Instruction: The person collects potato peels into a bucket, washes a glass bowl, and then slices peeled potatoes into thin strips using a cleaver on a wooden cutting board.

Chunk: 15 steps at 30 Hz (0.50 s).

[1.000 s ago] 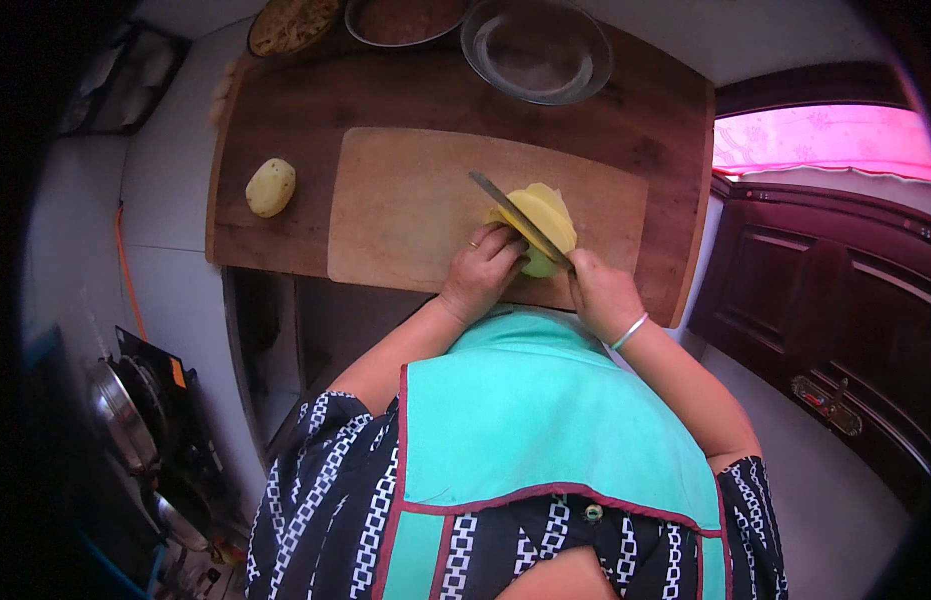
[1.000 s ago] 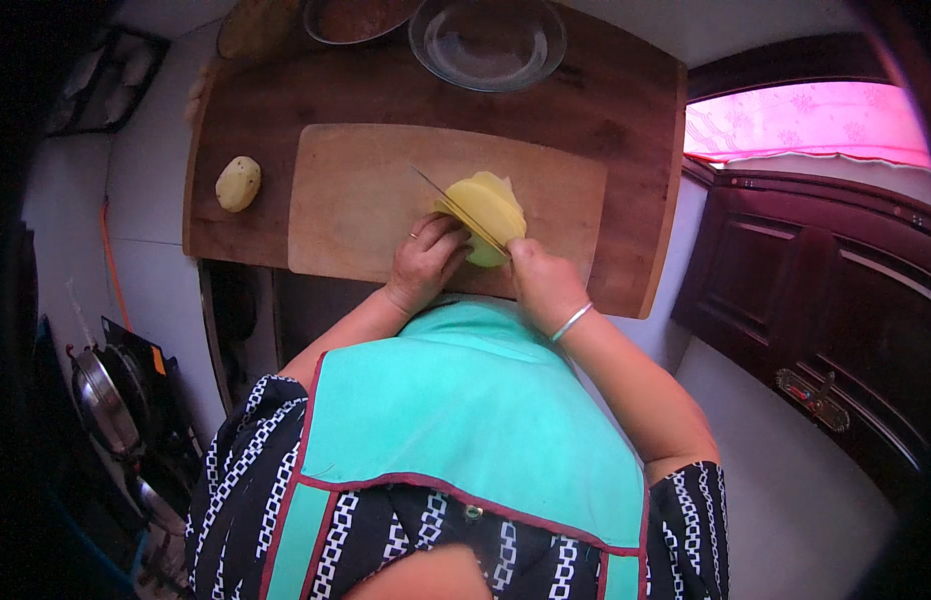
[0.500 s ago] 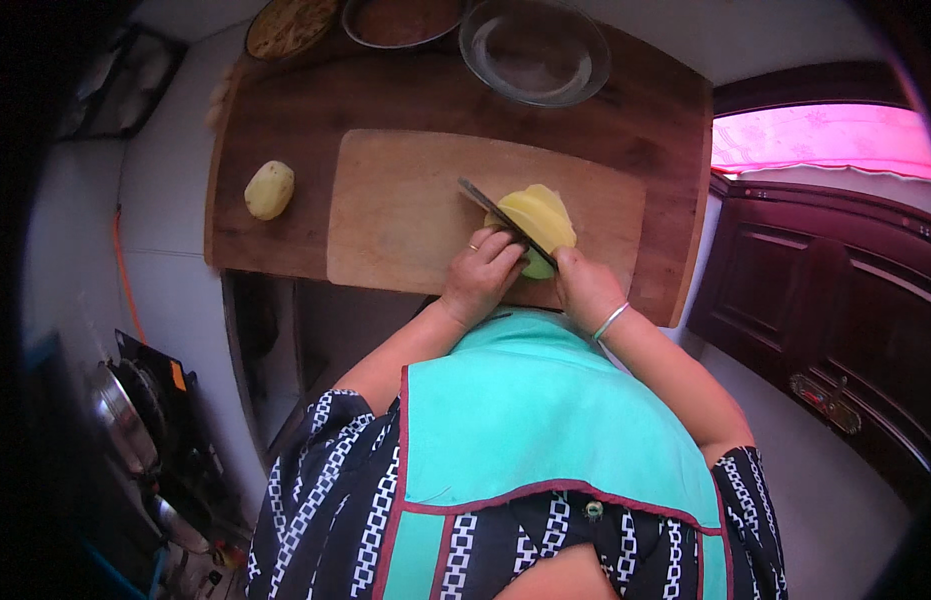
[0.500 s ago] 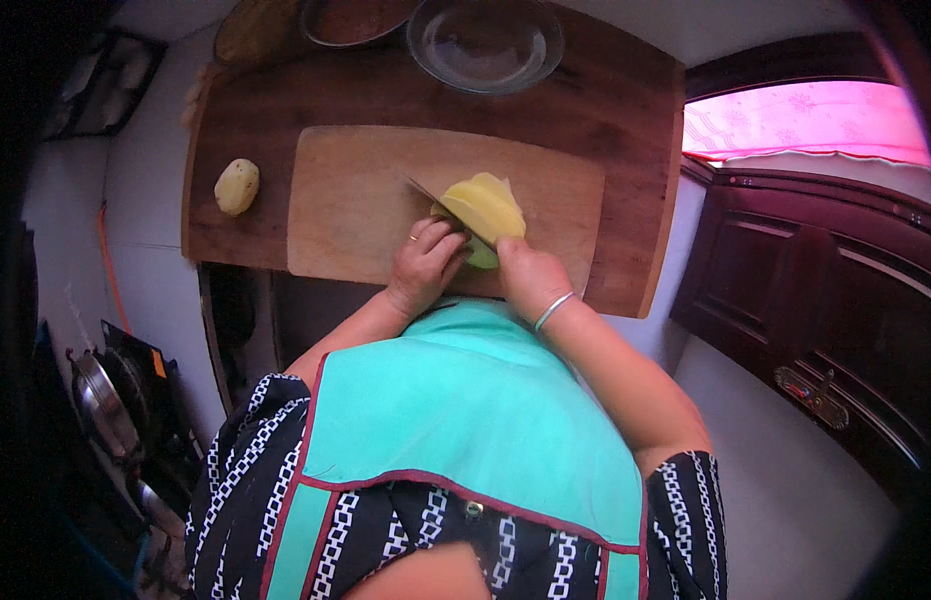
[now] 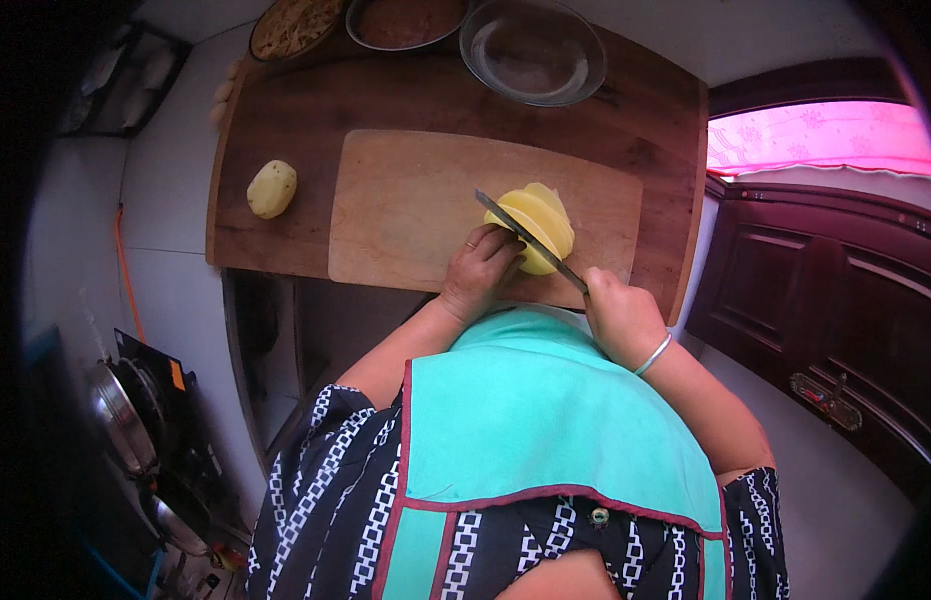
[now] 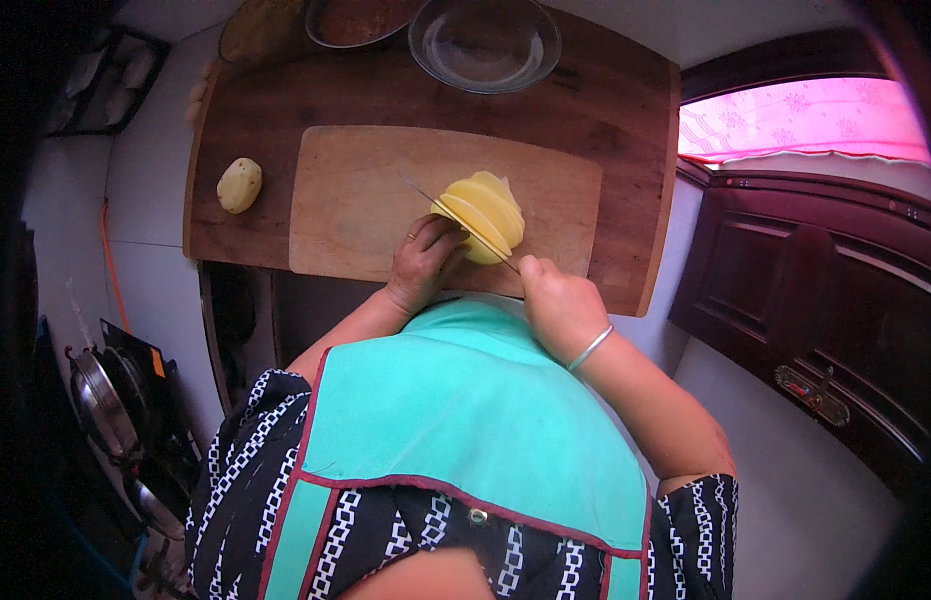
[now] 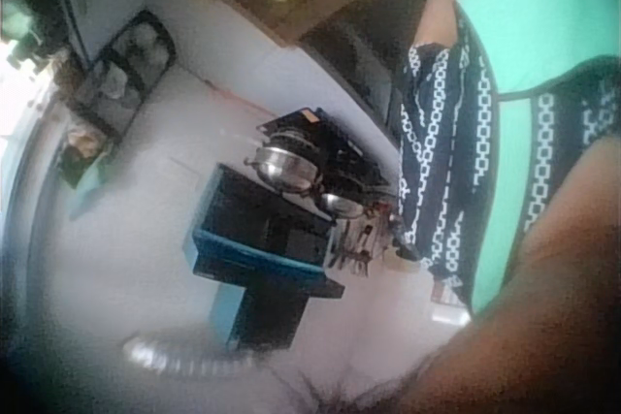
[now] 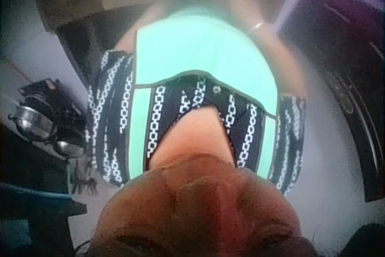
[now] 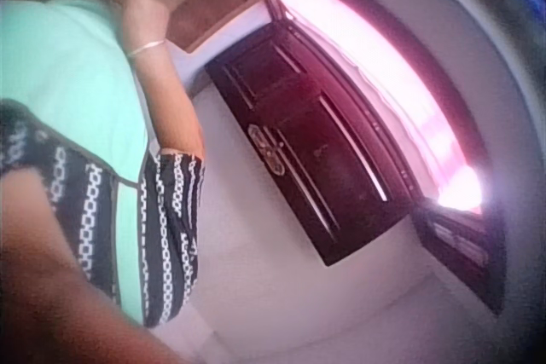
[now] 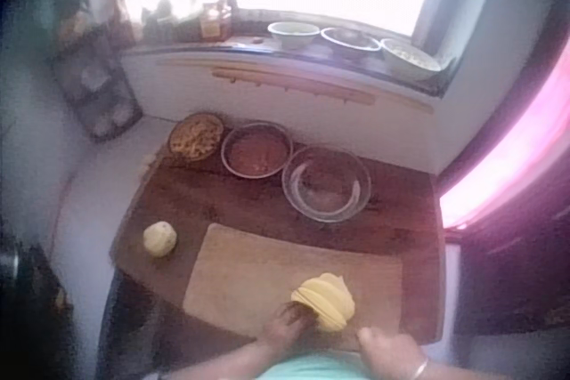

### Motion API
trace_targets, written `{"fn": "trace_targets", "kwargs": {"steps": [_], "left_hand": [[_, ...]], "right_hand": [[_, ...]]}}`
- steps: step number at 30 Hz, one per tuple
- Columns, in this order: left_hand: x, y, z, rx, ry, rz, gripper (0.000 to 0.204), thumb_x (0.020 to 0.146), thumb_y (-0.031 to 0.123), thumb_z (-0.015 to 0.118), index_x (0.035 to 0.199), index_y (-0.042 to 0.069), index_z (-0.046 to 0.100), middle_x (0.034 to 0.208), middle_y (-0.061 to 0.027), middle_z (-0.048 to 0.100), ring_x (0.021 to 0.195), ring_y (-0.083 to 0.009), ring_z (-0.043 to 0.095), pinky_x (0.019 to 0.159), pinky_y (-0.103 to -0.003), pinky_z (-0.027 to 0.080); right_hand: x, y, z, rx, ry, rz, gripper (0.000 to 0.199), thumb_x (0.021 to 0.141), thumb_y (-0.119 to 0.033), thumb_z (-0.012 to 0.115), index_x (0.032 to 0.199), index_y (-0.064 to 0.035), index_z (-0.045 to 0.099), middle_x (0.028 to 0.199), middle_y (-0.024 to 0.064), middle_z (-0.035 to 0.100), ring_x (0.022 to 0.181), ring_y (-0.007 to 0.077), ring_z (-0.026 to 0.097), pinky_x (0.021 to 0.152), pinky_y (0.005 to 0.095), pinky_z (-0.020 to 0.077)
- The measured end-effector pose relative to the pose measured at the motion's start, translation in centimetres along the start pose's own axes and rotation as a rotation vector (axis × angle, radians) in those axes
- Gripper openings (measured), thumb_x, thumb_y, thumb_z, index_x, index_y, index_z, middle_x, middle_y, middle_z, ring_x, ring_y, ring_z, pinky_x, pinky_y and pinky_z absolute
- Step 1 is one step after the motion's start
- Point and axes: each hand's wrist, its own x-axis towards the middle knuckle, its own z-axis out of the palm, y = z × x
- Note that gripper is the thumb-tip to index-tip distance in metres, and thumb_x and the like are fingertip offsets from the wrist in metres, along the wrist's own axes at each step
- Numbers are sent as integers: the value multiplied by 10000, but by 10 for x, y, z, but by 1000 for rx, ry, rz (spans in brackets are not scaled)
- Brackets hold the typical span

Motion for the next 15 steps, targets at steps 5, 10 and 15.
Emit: {"fn": "trace_targets", "kwargs": {"steps": [5,10,15], "left_hand": [[-1,5,0,29,-3,-22,247,704,107,654,947,83,622,1035,-65,582,1002,-247,546,798,-344,492],[-2,4,1,-6,-9,-47,257,696,96,692,945,84,630,998,-71,590,974,-271,558,783,-350,501],[-1,2,-1,-30,9,-36,255,700,85,689,948,81,629,1002,-99,587,973,-281,559,794,-366,501]], "right_hand": [[29,10,39,18,-39,32,166,820,-60,431,981,-31,453,864,214,580,696,387,599,606,470,483],[33,17,63,132,145,-18,142,823,-76,453,958,-33,452,865,219,572,705,392,591,617,471,477],[13,-3,12,51,91,-13,125,803,-57,464,922,-27,438,833,204,571,692,371,600,592,458,483]]}}
